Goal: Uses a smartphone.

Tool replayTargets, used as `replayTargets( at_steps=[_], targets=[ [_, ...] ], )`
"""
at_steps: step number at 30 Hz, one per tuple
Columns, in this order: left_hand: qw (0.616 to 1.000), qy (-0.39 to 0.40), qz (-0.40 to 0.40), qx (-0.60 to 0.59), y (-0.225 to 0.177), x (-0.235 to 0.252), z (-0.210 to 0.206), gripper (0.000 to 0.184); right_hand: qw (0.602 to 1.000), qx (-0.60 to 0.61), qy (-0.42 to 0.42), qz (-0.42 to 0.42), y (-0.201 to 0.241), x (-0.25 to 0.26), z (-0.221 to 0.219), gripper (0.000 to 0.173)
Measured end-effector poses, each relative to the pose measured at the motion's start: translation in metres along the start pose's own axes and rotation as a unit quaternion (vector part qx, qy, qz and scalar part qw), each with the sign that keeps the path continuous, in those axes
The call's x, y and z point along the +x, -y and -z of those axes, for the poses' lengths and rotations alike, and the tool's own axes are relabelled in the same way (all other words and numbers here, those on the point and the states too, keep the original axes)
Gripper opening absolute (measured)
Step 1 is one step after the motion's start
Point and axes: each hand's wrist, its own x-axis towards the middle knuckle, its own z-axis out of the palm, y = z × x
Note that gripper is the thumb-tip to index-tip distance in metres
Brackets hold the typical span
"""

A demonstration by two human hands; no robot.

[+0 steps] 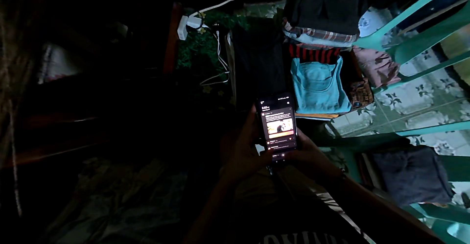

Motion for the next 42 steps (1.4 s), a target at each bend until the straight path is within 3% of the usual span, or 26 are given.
replayTargets(
  at_steps=[10,19,42],
  targets=[
    [0.999,-0.024,0.008,0.047,-0.0027,-0.0007,-0.0026,0.102,1.000,-0.009,0.004,0.006,0.0003,0.0003,0.0004,0.068],
    [0.996,-0.082,0.018,-0.004,-0.0048,-0.0027,-0.0023,0.060,1.000,0.005,-0.006,-0.007,-0.0017,-0.0003,-0.0028,0.068],
    [0.997,-0.041,-0.026,-0.051,-0.0047,-0.0036,-0.0008,0.059,0.999,-0.034,-0.012,-0.006,-0.0003,-0.0033,-0.0056,0.068]
  ],
)
